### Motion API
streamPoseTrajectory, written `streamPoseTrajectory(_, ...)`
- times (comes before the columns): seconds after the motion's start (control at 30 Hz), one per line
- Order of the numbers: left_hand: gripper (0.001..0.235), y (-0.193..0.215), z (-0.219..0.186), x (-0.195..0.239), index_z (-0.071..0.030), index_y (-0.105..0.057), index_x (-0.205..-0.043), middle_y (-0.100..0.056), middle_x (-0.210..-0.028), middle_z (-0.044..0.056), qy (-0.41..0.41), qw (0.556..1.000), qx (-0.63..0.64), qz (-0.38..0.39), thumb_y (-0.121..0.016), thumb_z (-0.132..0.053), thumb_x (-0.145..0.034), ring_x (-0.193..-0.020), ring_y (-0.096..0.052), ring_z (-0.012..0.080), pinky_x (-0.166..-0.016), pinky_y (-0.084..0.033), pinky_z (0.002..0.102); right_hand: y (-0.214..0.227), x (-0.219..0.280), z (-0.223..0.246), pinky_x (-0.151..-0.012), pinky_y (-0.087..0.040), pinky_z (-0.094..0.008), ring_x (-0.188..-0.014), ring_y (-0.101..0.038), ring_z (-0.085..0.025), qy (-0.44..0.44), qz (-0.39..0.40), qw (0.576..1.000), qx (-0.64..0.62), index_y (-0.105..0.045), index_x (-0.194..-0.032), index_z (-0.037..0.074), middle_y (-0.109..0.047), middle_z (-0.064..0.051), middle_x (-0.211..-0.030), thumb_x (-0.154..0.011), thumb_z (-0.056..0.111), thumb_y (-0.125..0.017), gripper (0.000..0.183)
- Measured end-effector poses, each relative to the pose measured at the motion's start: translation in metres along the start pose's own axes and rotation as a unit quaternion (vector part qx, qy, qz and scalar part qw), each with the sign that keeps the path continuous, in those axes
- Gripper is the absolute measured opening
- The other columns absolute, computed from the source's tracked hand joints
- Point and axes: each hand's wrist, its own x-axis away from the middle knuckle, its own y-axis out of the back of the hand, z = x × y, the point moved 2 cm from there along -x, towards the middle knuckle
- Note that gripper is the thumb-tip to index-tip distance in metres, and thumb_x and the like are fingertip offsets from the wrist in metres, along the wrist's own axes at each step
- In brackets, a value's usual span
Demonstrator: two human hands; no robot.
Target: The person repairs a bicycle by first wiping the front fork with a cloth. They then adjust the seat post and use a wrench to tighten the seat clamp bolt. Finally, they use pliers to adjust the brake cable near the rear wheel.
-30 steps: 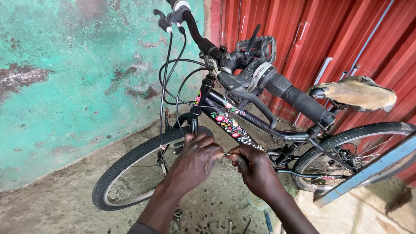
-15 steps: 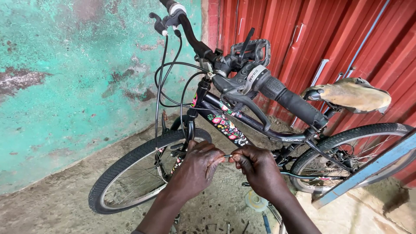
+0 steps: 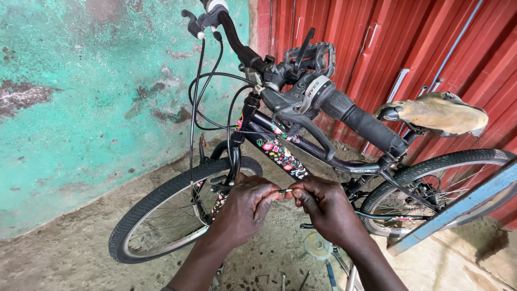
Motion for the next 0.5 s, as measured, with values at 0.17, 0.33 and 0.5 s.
streamPoseTrajectory(0.17,0.008,0.000,0.003,0.001,-0.006,-0.074,-0.089,-0.078,-0.090,0.006,0.009,1.000,-0.001,0.010,-0.065,-0.005,-0.090,-0.076,-0.066,0.0184,-0.083,-0.043,0.036,0.001,-0.002,0.010,-0.046,-0.044,-0.031,-0.050,-0.053,-0.013,0.043,0.015,0.999,0.007,-0.076,-0.084,0.003,-0.070,-0.002,-0.065,-0.089,0.005,-0.069,0.009)
streamPoseTrajectory(0.33,0.011,0.000,0.002,0.004,-0.007,-0.072,-0.090,-0.078,-0.090,0.008,-0.004,0.999,-0.012,0.030,-0.063,-0.003,-0.085,-0.080,-0.066,0.0214,-0.084,-0.040,0.038,0.000,-0.001,0.015,-0.046,-0.044,-0.032,-0.050,-0.055,-0.014,0.068,0.008,0.998,0.015,-0.075,-0.082,0.003,-0.072,-0.003,-0.067,-0.086,0.005,-0.070,0.007)
streamPoseTrajectory(0.5,0.010,-0.005,0.005,0.007,-0.007,-0.073,-0.088,-0.079,-0.091,0.008,0.003,1.000,-0.024,0.019,-0.067,-0.001,-0.083,-0.076,-0.066,0.0195,-0.083,-0.039,0.038,0.000,-0.002,0.021,-0.048,-0.045,-0.034,-0.050,-0.057,-0.017,0.095,-0.001,0.994,0.055,-0.074,-0.082,0.003,-0.074,-0.003,-0.070,-0.084,0.007,-0.074,0.005)
